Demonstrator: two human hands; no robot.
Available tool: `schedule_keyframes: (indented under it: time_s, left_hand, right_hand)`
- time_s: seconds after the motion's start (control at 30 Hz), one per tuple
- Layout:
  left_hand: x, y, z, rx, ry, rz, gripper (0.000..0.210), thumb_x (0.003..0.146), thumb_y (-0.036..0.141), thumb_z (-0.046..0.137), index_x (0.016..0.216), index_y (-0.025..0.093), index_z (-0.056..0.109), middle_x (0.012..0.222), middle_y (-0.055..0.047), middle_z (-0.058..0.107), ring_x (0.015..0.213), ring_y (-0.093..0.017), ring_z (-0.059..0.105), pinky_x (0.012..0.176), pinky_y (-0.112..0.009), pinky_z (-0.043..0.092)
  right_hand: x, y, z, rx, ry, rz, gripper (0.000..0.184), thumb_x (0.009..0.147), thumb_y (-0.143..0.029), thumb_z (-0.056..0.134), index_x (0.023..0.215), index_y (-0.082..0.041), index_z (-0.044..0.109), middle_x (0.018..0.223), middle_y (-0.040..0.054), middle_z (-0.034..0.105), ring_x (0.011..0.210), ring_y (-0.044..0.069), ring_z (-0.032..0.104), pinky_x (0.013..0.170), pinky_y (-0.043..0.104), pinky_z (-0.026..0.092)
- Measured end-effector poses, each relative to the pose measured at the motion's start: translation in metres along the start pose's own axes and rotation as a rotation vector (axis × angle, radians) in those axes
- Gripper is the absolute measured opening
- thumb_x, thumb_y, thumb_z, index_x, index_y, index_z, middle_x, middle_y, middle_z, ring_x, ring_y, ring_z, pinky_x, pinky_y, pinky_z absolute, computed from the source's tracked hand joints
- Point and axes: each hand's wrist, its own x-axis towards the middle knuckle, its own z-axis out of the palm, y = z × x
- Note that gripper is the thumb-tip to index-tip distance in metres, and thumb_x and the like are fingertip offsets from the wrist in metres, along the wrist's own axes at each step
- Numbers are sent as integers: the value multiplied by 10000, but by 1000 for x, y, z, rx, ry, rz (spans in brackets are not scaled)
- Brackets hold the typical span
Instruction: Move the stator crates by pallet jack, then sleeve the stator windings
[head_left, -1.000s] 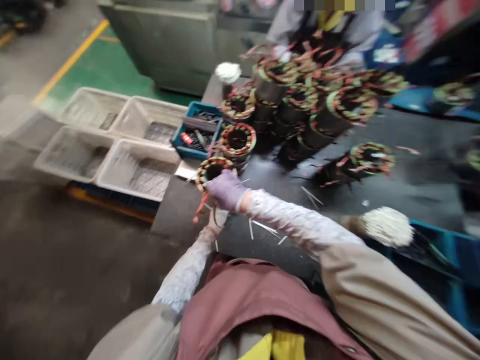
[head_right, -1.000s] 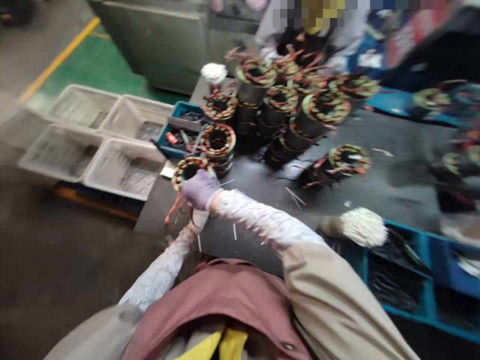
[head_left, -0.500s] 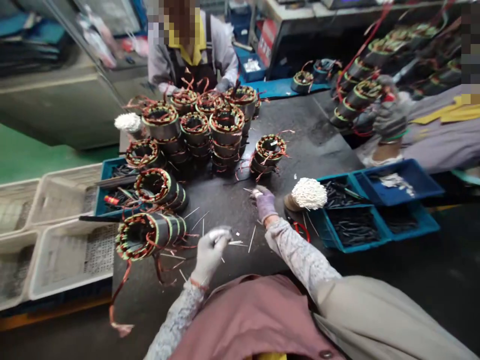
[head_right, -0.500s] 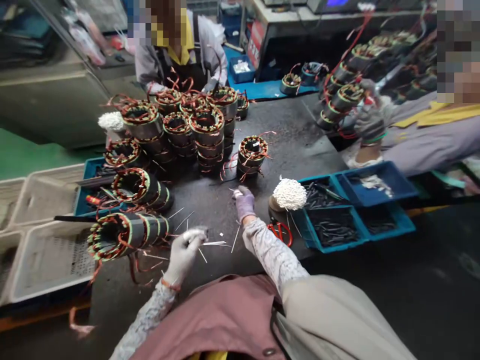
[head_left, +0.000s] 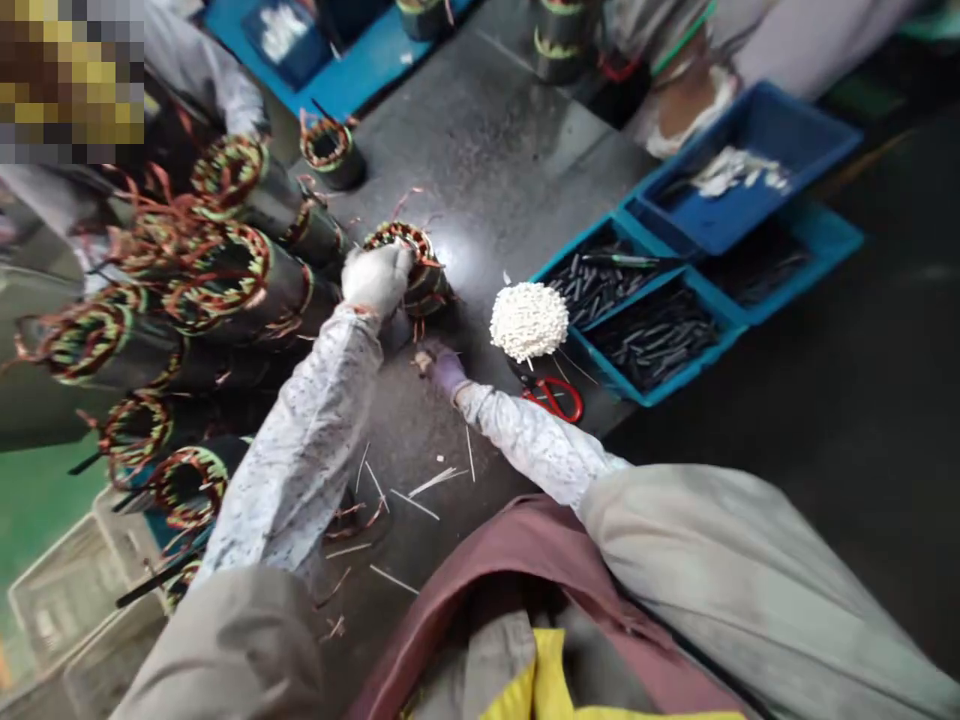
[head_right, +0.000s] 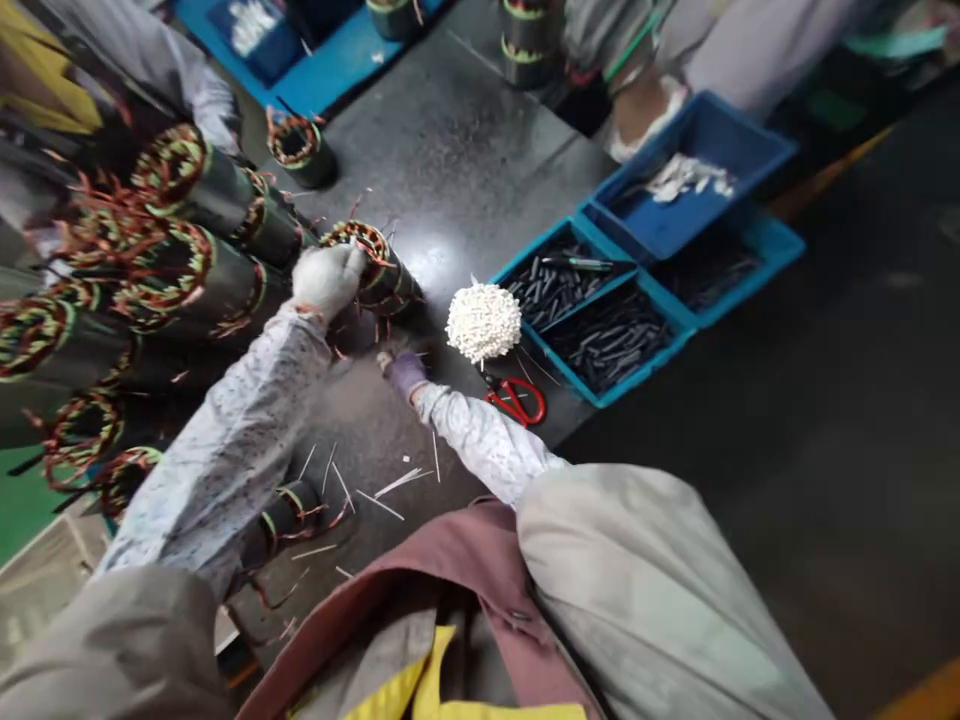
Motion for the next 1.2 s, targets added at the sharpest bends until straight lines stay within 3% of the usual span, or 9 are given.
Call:
schedule_keyframes:
  time_s: [0.1,0.17,0.3,0.5,0.63,0.73,0.9,1.07,1.2]
  left_hand:
    - [-3,-2,-11,51,-80,7,496,1021,427,313,1034,78,664,965,-61,690,1032,-205,569,1017,-384,376]
    - [-10,-6,-15,81,-133,13,487,1008,435,339,991,89,681,957,-60,688,1015,-202,559,999,-364,387]
    - [-46,-18,-11,109,-207,129,444,995,403,349,912,134,693,869,-43,686,945,-181,559,1017,-368,370]
    - [-136,-43,4,34,-398,464,367,955,357,365,916,227,705,843,-13,717,896,-186,623,1149,-469,188]
    - [-192,-43,-3,52,-546,578,296,931,367,433,911,262,709,860,-18,718,951,-197,633,1148,-441,208]
    - [-233,-25,-10,92,-529,471,288,944,318,425,972,249,704,1008,-39,723,1042,-207,625,1107,-407,295]
    - [-284,20,7,162,-372,117,365,959,375,432,1140,136,640,1054,-135,713,1083,-269,611,1081,-425,351]
    - [-296,25,28,135,-405,-5,625,830,554,612,1299,149,536,1031,-154,692,1064,-317,598,854,-382,484]
    - [-289,17,26,154,-479,17,469,759,482,697,1115,183,633,940,-133,691,968,-317,625,811,-386,485]
  right_hand:
    - [-67,23,-28,-124,-51,-23,354,865,-194,589,1209,-122,635,1287,155,616,1198,243,546,1062,392,399]
    - [-104,41,-50,-423,-105,-75,419,912,-220,538,1311,-102,588,1431,191,492,1316,290,441,1126,446,314]
    - [-122,62,-68,-952,-287,-110,507,954,-278,483,1441,-137,478,1483,195,429,1297,332,455,1064,480,375]
    - [-124,65,-73,-943,-277,-61,486,942,-173,398,1408,-75,495,1237,242,609,1099,311,614,879,447,505]
    - [-167,87,-111,-506,-148,-65,503,916,-288,449,1392,-136,505,1206,144,666,924,223,686,804,350,561]
    - [-192,85,-131,-264,-52,-113,523,931,-422,421,1358,-140,533,1091,120,706,754,199,688,691,331,571]
    - [-188,55,-128,-306,-212,-280,392,926,-440,449,1076,-170,690,928,86,737,849,218,704,785,332,563]
    - [-178,35,-126,-615,-347,-354,366,905,-360,550,1193,-159,653,1098,98,722,966,220,702,821,303,535]
    - [-180,23,-130,-905,-379,-346,469,940,-385,530,1361,-182,565,1150,115,706,968,256,700,767,330,506]
